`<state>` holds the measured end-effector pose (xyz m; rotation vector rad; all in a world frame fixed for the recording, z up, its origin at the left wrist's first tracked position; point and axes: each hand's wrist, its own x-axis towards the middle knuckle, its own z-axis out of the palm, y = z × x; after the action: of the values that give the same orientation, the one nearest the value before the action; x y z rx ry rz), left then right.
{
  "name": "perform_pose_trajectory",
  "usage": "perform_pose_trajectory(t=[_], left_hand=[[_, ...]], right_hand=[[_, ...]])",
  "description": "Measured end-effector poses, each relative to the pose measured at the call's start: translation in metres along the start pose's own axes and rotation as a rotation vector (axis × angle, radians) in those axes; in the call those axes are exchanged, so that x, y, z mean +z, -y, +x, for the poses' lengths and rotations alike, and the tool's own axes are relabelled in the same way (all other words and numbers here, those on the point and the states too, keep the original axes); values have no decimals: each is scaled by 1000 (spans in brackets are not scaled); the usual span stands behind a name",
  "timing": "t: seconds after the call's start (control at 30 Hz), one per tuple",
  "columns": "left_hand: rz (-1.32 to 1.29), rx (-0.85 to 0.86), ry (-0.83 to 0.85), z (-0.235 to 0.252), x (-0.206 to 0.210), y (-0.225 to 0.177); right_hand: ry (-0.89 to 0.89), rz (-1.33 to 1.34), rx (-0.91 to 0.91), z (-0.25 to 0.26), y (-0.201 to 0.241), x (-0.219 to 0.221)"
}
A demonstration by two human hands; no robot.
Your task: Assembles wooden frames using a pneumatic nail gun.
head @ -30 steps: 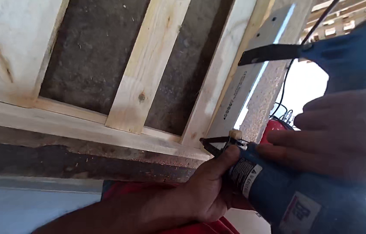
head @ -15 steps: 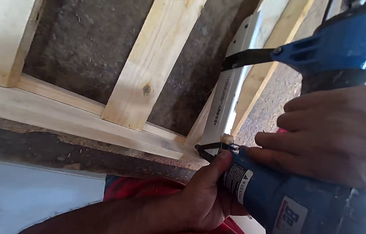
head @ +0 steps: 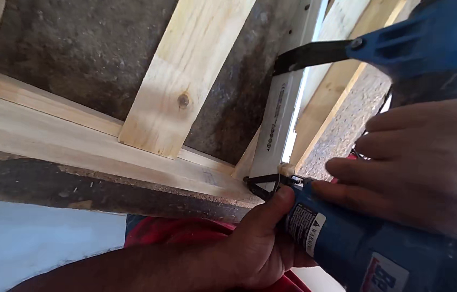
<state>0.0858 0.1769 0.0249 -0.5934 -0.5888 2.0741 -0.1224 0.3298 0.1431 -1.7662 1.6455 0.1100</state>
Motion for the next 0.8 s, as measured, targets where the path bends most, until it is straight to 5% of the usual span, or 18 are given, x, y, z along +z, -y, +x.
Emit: perform_pose_trajectory(t=[0.8], left_hand=[[58,48,-32,-7,9,-5]], right_hand=[[92,-22,-48,8,-4,-17]])
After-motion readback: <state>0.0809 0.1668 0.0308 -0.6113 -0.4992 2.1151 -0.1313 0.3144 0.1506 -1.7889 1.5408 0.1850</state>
